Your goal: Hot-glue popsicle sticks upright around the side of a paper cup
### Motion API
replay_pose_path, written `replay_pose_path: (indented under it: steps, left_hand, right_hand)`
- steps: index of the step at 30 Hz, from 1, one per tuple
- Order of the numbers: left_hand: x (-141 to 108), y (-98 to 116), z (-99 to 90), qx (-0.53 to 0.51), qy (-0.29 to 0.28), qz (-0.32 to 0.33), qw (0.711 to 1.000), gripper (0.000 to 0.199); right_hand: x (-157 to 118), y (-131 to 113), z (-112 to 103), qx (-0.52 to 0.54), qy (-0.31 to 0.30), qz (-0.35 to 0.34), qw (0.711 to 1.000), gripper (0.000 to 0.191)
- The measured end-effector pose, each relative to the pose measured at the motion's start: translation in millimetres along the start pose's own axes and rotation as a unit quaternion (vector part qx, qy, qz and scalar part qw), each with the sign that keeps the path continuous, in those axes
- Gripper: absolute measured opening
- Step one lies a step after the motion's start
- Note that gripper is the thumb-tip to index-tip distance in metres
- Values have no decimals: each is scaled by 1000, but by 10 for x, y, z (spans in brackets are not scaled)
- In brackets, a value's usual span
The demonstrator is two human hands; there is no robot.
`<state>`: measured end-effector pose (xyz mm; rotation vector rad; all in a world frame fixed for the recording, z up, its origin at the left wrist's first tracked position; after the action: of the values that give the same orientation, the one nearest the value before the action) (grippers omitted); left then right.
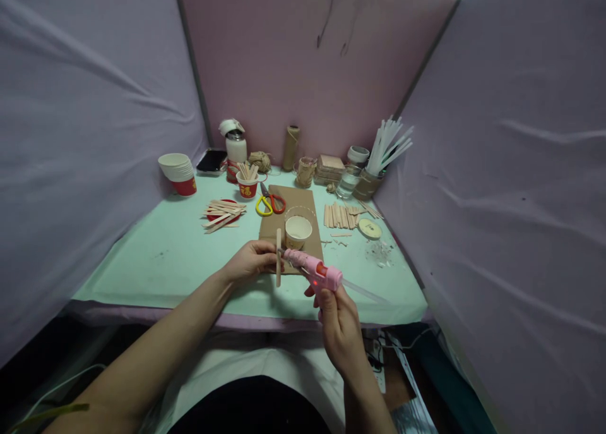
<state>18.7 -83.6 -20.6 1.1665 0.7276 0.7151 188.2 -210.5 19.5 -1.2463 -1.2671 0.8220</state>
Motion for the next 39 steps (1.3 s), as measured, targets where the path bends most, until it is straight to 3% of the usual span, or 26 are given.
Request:
replay_pose_path:
  steps: [20, 30, 39]
  left_hand:
    - [-3, 0, -2, -1, 13, -3, 1000, 38]
    - [10, 67, -60, -27, 70, 25, 997, 39]
    - [22, 34, -111, -20, 82, 31, 996, 37]
  right_hand:
    - [7, -13, -14, -39, -2, -17, 999, 43]
    - [-24, -76, -23, -89, -17, -49, 995, 40]
    - [-27, -125, 3, -106, -22, -49, 993, 40]
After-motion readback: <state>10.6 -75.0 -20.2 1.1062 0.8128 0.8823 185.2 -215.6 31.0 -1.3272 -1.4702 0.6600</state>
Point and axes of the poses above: each hand's wrist, its own x-axis towards the middle knuckle, its own z-axis out of the palm, y = z × x, the point moved 5 cm from there along x, towards the middle knuckle, and after that the axes turned 13 degrees about x, right-handed, at the moved point
